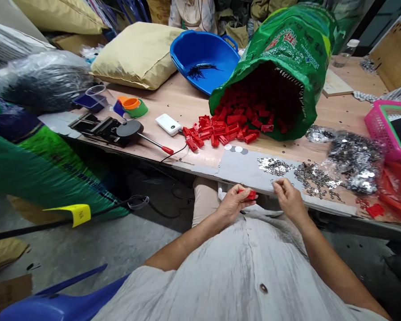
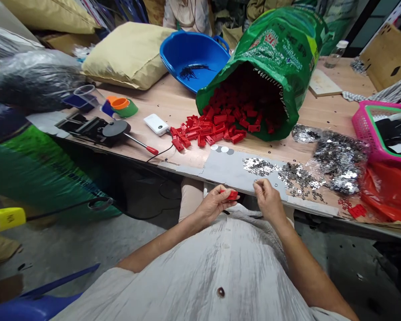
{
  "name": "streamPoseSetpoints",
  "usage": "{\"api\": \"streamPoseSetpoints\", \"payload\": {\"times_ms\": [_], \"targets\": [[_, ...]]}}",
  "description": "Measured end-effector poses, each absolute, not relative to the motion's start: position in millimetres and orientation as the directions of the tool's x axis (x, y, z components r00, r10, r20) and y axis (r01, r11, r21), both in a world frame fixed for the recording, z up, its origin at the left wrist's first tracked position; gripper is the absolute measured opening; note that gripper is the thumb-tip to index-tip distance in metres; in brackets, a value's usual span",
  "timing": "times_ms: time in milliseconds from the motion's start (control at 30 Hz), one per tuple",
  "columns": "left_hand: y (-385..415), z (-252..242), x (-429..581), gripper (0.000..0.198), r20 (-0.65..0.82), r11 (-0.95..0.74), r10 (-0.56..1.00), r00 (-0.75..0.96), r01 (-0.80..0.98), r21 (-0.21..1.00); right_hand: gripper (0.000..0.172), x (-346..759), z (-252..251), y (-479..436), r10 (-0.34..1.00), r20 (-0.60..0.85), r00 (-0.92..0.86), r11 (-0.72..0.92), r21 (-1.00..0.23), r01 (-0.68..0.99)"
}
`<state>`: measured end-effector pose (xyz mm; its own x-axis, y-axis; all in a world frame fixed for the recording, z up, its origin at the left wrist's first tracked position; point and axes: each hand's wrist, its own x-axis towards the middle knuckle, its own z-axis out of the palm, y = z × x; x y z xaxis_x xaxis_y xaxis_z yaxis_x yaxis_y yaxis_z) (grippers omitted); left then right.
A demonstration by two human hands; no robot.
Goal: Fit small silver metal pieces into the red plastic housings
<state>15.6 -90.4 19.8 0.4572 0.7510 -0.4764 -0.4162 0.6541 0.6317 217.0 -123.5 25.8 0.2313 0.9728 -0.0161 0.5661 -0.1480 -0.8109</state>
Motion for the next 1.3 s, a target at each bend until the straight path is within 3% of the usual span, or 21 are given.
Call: {"api": "streamPoseSetpoints", "payload": {"times_ms": [133,267,467,567,667,867,967,1033,1133,1200,1300], "targets": [[-91,-3,13,0.039,-0.571,0.704,0.702,0.425,-0.293,0.647,0.022,259,24,-112,0.940,0.194,0.281,-0.124,-0.573,0.810],[-85,-18,14,0.042,-0.641,0.748,0.657,0.398,-0.237,0.620,0.020,276,18,-99,0.954,0.208,0.217,-0.112,-0.426,0.898],[-77,-21,7,0.046,-0.650,0.746,0.631,0.425,-0.103,0.657,0.018,264,15,-87,0.974,0.170,0.149,-0.074,-0.383,0.921],[-70,-13,-2,0.046,-0.587,0.685,0.606,0.537,0.022,0.728,0.018,257,19,-83,0.977,0.163,0.137,-0.066,-0.379,0.923],[-57,2,-13,0.046,-0.494,0.588,0.642,0.586,0.037,0.808,0.017,253,21,-80,0.982,0.156,0.108,-0.041,-0.383,0.923],[-8,20,-38,0.038,-0.307,0.342,0.871,0.384,-0.025,0.939,0.017,254,17,-77,0.985,0.159,0.064,-0.001,-0.369,0.930],[20,20,-58,0.025,-0.171,0.155,0.977,0.130,0.123,0.980,0.016,257,15,-78,0.979,0.191,0.075,0.013,-0.423,0.906],[36,19,-72,0.026,-0.001,0.016,0.999,-0.040,0.367,0.930,0.015,258,15,-80,0.974,0.202,0.104,0.000,-0.454,0.891],[55,19,-91,0.038,0.228,-0.047,0.957,-0.177,0.685,0.727,0.016,259,14,-85,0.968,0.193,0.162,-0.046,-0.497,0.867],[64,19,-98,0.046,0.290,-0.030,0.938,-0.187,0.793,0.609,0.018,260,14,-88,0.964,0.181,0.193,-0.077,-0.506,0.859],[74,19,-104,0.052,0.263,0.010,0.952,-0.156,0.875,0.484,0.021,260,12,-90,0.963,0.173,0.206,-0.095,-0.496,0.863]]}}
